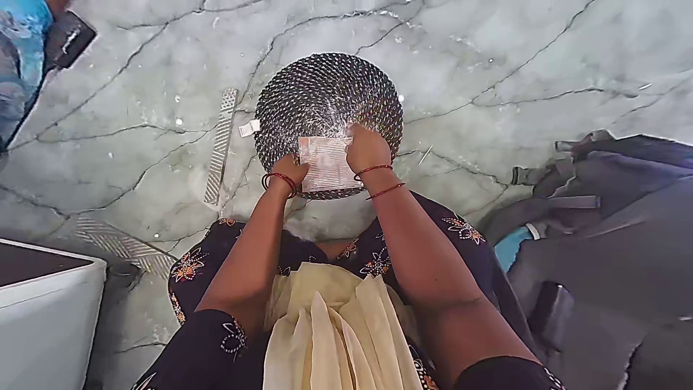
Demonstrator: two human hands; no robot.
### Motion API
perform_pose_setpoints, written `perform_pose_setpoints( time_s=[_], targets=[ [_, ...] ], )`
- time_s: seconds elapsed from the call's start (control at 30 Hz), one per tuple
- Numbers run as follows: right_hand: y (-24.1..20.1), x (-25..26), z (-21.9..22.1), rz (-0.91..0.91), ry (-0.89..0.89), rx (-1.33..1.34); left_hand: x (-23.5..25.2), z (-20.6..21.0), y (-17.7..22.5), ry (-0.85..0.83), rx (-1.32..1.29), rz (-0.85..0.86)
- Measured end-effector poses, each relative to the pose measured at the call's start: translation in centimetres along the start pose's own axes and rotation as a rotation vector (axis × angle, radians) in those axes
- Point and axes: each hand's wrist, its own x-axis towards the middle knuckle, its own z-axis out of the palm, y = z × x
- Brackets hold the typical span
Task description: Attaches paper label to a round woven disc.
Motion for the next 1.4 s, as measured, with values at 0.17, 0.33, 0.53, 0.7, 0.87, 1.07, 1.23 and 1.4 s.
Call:
perform_pose_setpoints(
  time_s=[0.17, 0.33, 0.53, 0.7, 0.87, 1.07, 1.23, 1.4],
  targets=[
    [0.2, 0.3, 1.6, -0.102, -0.04, -0.111, -3.9, -3.1, 0.6, 0.05, 0.174, 0.213],
    [0.4, 0.9, 2.7, -0.141, 0.008, -0.15, -2.8, -1.3, -1.2, 0.404, 0.096, 0.412],
    [0.3, 1.0, 1.9, 0.04, -0.016, -0.083, -1.4, -0.3, 0.1, 0.418, 0.091, 0.374],
    [0.5, 1.8, 1.9, 0.074, 0.002, 0.103, 1.9, 1.7, -1.2, 0.278, 0.145, 0.576],
    [0.5, 2.4, 3.2, -0.057, -0.032, 0.103, 2.9, 2.9, -1.6, 0.267, 0.123, 0.624],
    [0.8, 3.6, 6.3, -0.135, -0.022, -0.052, 3.1, 3.4, -1.8, 0.282, 0.082, 0.564],
    [0.8, 4.0, 7.6, -0.176, -0.026, -0.132, 3.1, 3.6, -2.0, 0.246, 0.153, 0.646],
    [0.7, 4.2, 8.5, -0.203, -0.006, -0.213, 2.8, 3.4, -1.4, 0.139, 0.293, 0.6]
  ],
)
